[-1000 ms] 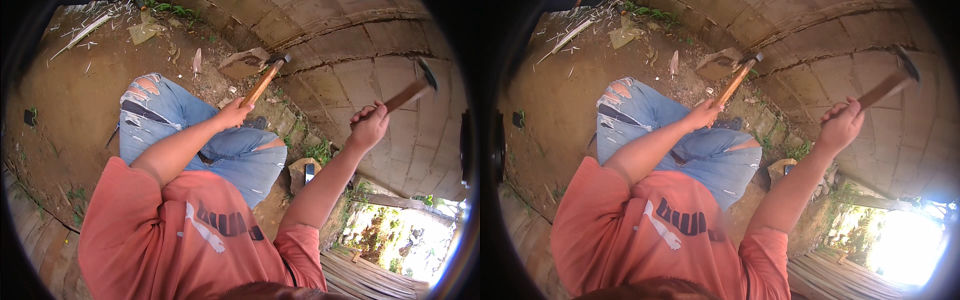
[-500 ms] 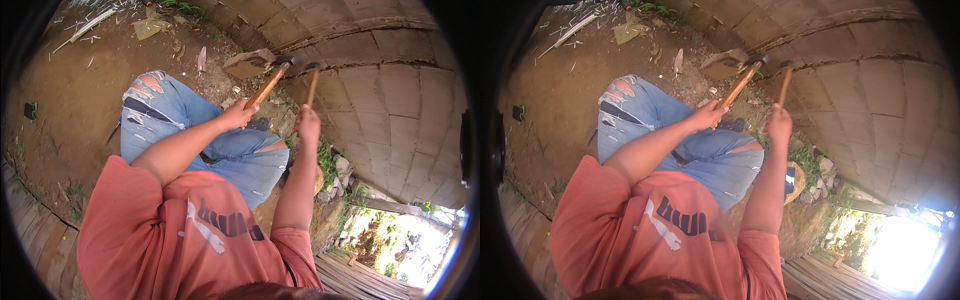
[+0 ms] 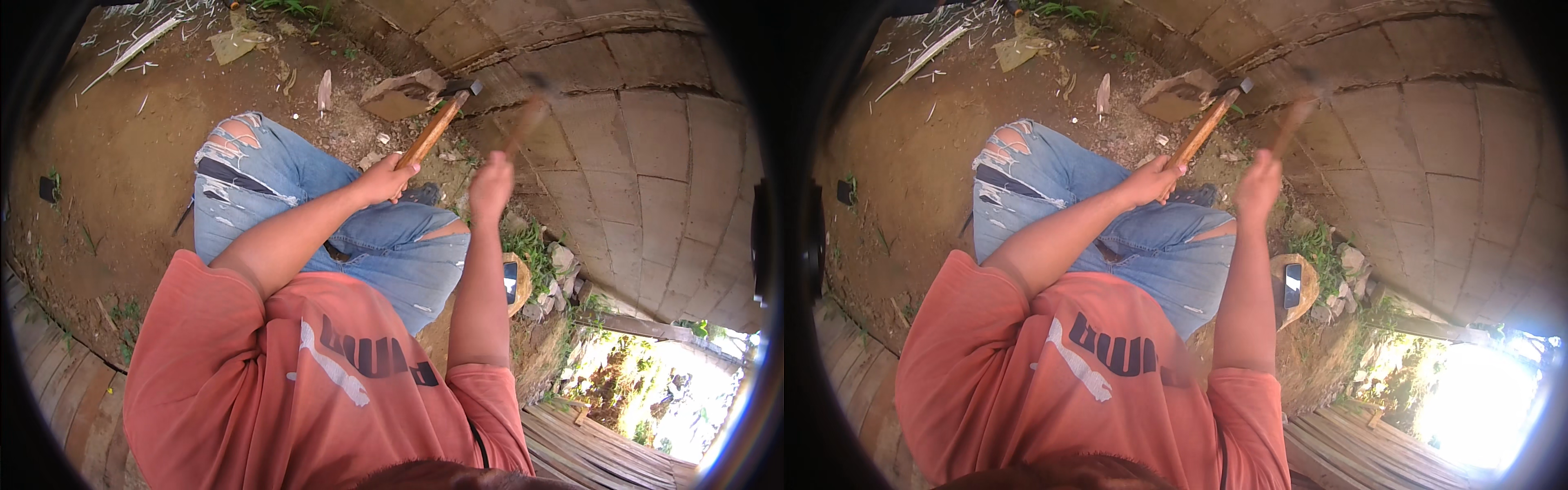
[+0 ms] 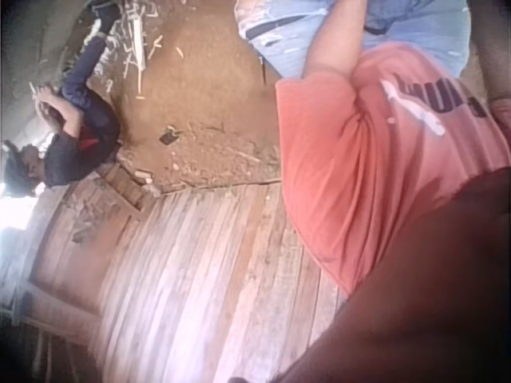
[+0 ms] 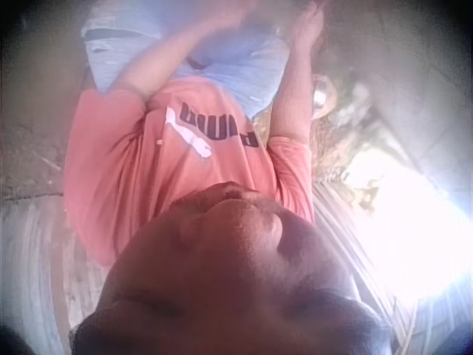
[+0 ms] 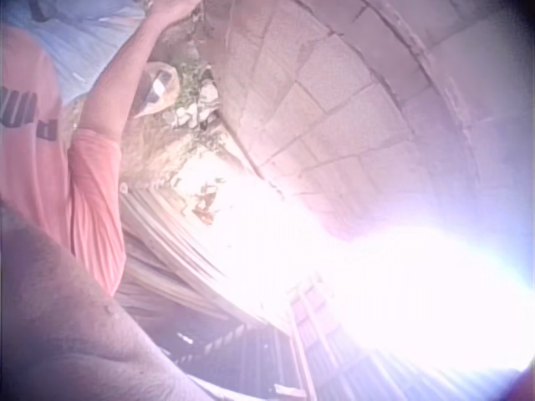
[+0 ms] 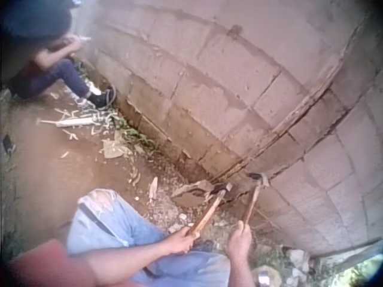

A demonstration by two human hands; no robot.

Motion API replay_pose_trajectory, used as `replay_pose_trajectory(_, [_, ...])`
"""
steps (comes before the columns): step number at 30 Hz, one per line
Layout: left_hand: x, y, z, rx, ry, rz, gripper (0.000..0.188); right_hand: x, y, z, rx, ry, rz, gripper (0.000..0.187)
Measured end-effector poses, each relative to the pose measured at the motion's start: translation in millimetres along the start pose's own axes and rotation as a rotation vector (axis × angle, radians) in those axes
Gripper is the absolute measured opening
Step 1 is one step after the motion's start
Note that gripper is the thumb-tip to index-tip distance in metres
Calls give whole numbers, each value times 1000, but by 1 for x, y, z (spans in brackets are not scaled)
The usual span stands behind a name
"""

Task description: The person sits on the ground and repeatedly strikes a small wooden block with two hammers held in each hand. The person alternates between the hammers while working on the block placed on the dirt floor.

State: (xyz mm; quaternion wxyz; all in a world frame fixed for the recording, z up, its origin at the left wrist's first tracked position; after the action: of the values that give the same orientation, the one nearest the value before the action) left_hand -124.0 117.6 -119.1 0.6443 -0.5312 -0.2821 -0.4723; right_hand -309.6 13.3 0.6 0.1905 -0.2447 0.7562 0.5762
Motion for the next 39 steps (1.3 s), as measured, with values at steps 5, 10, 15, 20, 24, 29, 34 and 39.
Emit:
replay_pose_trajectory(5, [-10, 9, -5, 9, -12, 45, 46, -27, 4, 17, -338, -540, -355, 39])
replay_pose_trajectory(10, [-5, 6, -1, -1, 23, 47, 42, -96, 91, -16, -133, -219, -572, 34])
replay_pose_trajectory(15, [-4, 8, -1, -5, 48, 37, 40, -131, 128, -30, 135, 187, -782, 42])
replay_pose_trajectory(20, [-5, 3, -3, -23, 45, 50, 41, -47, 17, 7, 117, 42, -681, 48])
replay_pose_trajectory(24, [-1, 3, -1, 36, 56, 21, 42, -4, -24, 43, -260, -438, -286, 42])
replay_pose_trajectory(29, [-4, 7, -1, 1, 83, 56, 42, -52, 33, 12, -148, -420, -609, 38])
replay_pose_trajectory(34, [-7, 4, 0, -1, 76, 13, 41, -129, 120, -19, 109, 15, -775, 37])
replay_pose_trajectory(39, [-5, 5, -2, -10, 85, 18, 41, -102, 75, -19, 71, 184, -939, 46])
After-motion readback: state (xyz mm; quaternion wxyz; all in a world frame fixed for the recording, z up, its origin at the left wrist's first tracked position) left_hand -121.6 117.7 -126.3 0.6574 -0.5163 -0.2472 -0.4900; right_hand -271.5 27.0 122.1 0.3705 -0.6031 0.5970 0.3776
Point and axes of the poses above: each hand's wrist, its own z-axis away from the middle knuckle, its own y-axis out of the back of the hand, x = y × z, the point moved 2 cm from there along -z, towards the middle knuckle, and after that the axes turned 3 degrees about -y, right-handed, at the moved point
